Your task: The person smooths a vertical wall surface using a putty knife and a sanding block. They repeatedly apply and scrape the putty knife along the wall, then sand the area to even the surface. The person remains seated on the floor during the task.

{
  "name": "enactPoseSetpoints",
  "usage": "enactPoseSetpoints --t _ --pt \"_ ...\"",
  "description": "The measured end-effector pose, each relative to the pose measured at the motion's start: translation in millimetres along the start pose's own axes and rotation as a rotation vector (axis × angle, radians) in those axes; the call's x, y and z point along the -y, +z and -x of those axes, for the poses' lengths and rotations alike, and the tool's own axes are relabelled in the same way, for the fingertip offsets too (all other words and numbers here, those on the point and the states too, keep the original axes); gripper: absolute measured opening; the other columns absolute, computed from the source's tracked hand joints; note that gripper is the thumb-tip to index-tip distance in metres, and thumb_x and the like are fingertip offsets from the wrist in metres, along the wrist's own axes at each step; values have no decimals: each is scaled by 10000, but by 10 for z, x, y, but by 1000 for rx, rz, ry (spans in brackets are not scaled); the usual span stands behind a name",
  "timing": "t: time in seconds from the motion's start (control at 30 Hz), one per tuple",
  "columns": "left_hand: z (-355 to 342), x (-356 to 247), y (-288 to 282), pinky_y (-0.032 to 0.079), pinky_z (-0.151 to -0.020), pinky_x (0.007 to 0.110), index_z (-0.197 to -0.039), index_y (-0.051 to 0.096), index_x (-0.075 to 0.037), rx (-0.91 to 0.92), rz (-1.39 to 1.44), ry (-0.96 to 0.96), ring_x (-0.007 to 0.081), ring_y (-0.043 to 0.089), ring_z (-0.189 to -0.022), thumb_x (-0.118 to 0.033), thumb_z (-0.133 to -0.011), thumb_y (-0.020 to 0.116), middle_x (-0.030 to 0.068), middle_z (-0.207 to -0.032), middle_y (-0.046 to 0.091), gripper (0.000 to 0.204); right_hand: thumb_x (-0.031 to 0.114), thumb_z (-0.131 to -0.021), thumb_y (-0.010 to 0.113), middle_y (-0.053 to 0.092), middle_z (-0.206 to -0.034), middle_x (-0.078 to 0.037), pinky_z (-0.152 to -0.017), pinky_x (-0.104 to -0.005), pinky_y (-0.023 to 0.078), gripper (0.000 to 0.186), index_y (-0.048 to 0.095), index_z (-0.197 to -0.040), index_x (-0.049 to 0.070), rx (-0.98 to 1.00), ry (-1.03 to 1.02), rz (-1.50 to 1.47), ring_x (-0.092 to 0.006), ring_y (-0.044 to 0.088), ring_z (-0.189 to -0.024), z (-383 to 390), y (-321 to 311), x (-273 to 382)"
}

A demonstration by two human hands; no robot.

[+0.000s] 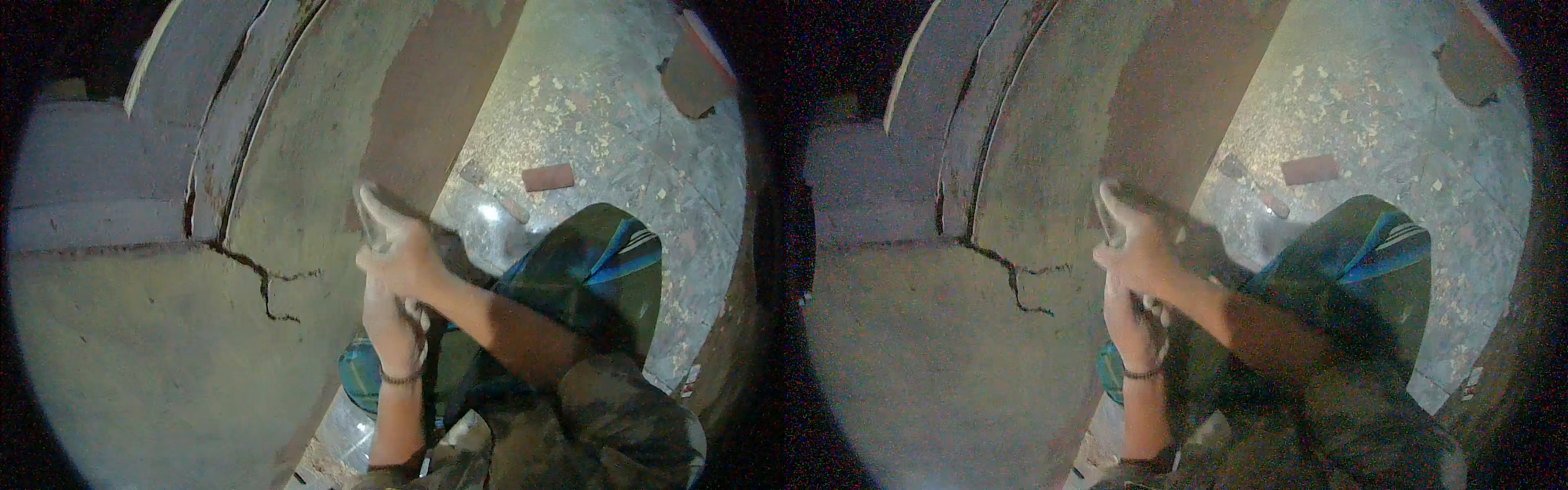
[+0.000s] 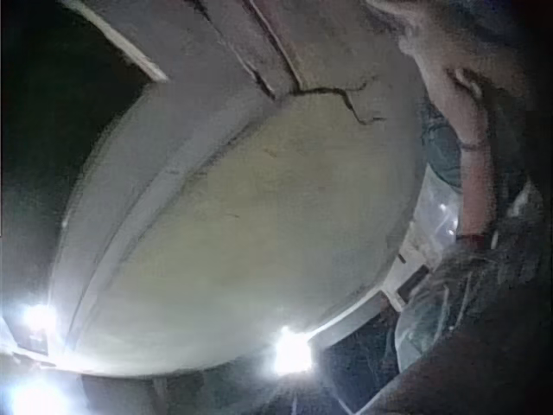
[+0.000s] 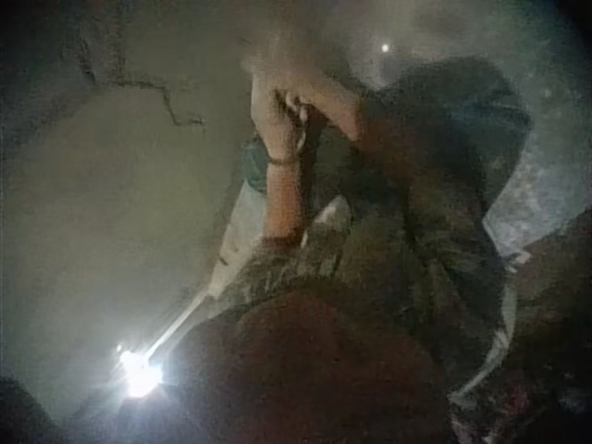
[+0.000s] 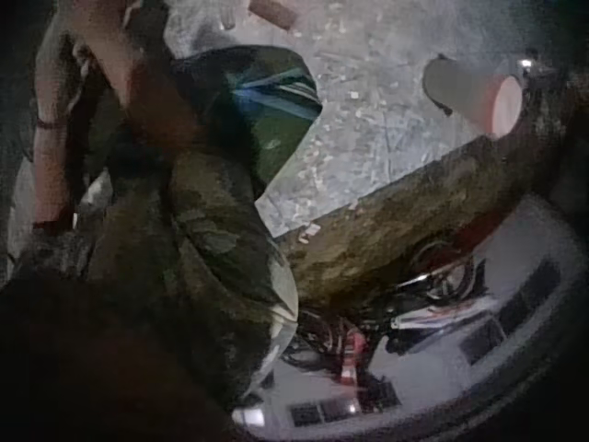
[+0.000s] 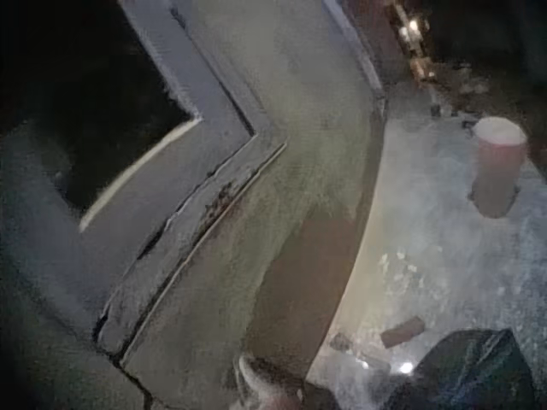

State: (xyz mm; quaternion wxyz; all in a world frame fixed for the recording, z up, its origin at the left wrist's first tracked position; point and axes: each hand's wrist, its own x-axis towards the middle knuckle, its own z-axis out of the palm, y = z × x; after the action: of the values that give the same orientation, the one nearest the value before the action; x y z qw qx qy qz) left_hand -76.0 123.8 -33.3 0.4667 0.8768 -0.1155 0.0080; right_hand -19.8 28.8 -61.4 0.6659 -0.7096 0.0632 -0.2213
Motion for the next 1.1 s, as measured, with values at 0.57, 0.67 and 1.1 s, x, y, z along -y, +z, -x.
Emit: enactPoseSetpoints --t 0.57,0.67,1.1 --pt "-58 38 58 488 -710 252 -1334 563 2 47 510 -405 107 602 -900 -176 -1058 466 45 -1105 625 342 146 -740 721 564 -1395 -308 -1116 -363 419 834 431 -1505 -16 11 321 -410 -356 566 -1314 -44 -30 -24" --pt "-106 -37 59 502 -780 298 -1323 566 19 27 309 -374 164 623 -969 -168 -1037 495 75 -1185 645 349 95 -751 698 595 -1378 -286 -1029 -321 467 804 442 -1505 -13 -130 -58 4 -243 632 -1176 -123 -44 -13" --pt "55 651 451 360 -1124 358 -1457 458 59 70 565 -228 234 500 -1334 -200 -1090 402 130 -1433 558 453 74 -791 667 671 -1229 -140 -804 -222 497 775 426 -1522 -10 19 153 -46 -78 583 -849 39 -196 -556"
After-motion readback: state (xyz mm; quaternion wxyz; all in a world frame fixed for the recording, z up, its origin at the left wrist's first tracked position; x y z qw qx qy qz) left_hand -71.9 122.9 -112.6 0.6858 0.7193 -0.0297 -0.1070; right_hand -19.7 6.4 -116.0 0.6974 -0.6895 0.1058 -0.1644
